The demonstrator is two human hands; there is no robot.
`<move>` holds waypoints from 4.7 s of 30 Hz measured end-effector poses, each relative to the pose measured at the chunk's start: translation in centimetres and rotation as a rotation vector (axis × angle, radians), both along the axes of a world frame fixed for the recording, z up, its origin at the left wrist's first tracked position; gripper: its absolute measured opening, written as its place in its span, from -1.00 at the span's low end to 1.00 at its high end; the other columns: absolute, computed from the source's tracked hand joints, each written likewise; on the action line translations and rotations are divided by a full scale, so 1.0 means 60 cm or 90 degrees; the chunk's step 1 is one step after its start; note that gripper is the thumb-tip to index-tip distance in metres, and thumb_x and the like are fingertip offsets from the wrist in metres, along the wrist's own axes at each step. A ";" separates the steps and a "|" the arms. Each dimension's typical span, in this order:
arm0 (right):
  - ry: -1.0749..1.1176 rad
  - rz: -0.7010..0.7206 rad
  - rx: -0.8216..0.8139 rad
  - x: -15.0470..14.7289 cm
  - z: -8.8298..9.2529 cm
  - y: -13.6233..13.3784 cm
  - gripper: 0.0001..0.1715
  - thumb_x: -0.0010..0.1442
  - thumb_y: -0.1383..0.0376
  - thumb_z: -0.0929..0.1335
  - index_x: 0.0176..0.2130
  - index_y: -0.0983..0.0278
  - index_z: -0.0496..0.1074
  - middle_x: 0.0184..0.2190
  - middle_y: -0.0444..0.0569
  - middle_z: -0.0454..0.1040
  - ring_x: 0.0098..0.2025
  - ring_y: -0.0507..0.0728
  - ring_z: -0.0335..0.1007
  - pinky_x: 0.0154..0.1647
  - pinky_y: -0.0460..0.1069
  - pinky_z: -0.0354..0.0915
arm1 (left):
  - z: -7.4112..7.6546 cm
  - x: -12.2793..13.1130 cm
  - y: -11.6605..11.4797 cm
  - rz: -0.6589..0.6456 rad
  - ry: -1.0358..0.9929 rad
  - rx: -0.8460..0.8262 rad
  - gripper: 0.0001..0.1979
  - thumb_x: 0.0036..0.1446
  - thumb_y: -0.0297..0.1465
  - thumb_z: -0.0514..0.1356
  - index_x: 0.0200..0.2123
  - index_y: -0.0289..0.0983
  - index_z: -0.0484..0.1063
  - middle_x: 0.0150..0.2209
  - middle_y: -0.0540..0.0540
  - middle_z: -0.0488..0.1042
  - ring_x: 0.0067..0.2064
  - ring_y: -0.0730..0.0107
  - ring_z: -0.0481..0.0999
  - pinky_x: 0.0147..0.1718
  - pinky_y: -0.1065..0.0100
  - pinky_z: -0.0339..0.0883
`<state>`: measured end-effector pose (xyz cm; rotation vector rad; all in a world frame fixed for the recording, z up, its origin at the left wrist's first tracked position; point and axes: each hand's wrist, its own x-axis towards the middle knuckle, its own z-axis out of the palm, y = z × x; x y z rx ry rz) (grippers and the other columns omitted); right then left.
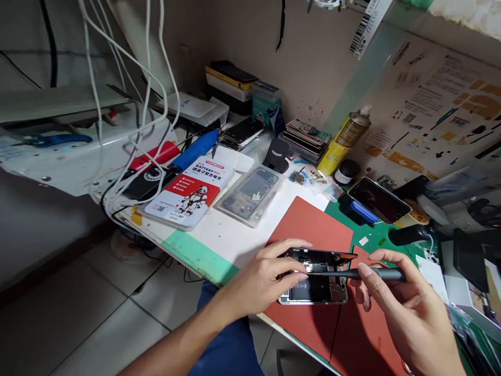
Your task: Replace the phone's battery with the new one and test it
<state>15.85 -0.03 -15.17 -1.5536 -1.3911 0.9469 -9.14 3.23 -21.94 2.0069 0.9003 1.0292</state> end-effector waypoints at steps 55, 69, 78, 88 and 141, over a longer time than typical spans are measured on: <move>-0.531 0.292 0.230 0.028 0.044 0.049 -0.92 0.48 0.23 0.31 -0.06 0.19 0.31 -0.36 -0.11 0.54 -0.53 0.04 0.39 -0.55 -0.06 0.23 | -0.002 0.001 0.005 0.041 0.000 0.043 -0.81 0.39 -0.54 0.20 -0.14 -0.20 0.61 0.17 -0.11 0.54 0.11 0.37 0.60 0.07 0.38 0.45; -0.529 0.283 0.243 0.021 0.042 0.047 -0.93 0.48 0.27 0.28 -0.04 0.20 0.31 -0.33 -0.07 0.57 -0.49 0.06 0.46 -0.53 -0.06 0.25 | -0.002 0.001 0.005 0.040 -0.006 0.044 -0.82 0.39 -0.54 0.20 -0.14 -0.19 0.60 0.17 -0.10 0.54 0.11 0.37 0.60 0.09 0.37 0.45; -0.530 0.276 0.261 0.020 0.037 0.046 -0.91 0.47 0.26 0.28 -0.04 0.21 0.30 -0.33 -0.07 0.56 -0.47 0.06 0.46 -0.49 -0.05 0.29 | 0.000 0.002 0.006 0.042 -0.013 0.051 -0.83 0.38 -0.54 0.21 -0.14 -0.21 0.59 0.16 -0.11 0.54 0.12 0.38 0.60 0.11 0.39 0.43; -0.526 0.261 0.246 0.018 0.037 0.045 -0.91 0.47 0.26 0.29 -0.04 0.21 0.31 -0.34 -0.08 0.58 -0.50 0.05 0.47 -0.56 -0.07 0.24 | -0.003 0.000 0.004 0.039 -0.009 0.047 -0.82 0.39 -0.54 0.21 -0.13 -0.19 0.60 0.17 -0.09 0.53 0.11 0.40 0.59 0.10 0.39 0.44; 0.093 0.022 -0.053 0.014 -0.017 0.013 -0.72 0.34 0.04 0.48 -0.12 0.14 0.45 -0.47 -0.15 0.49 -0.44 0.07 0.38 -0.38 -0.06 0.38 | -0.003 0.001 0.004 0.001 -0.071 0.004 -0.85 0.38 -0.48 0.23 -0.18 -0.25 0.64 0.17 -0.21 0.54 0.10 0.26 0.60 0.07 0.25 0.46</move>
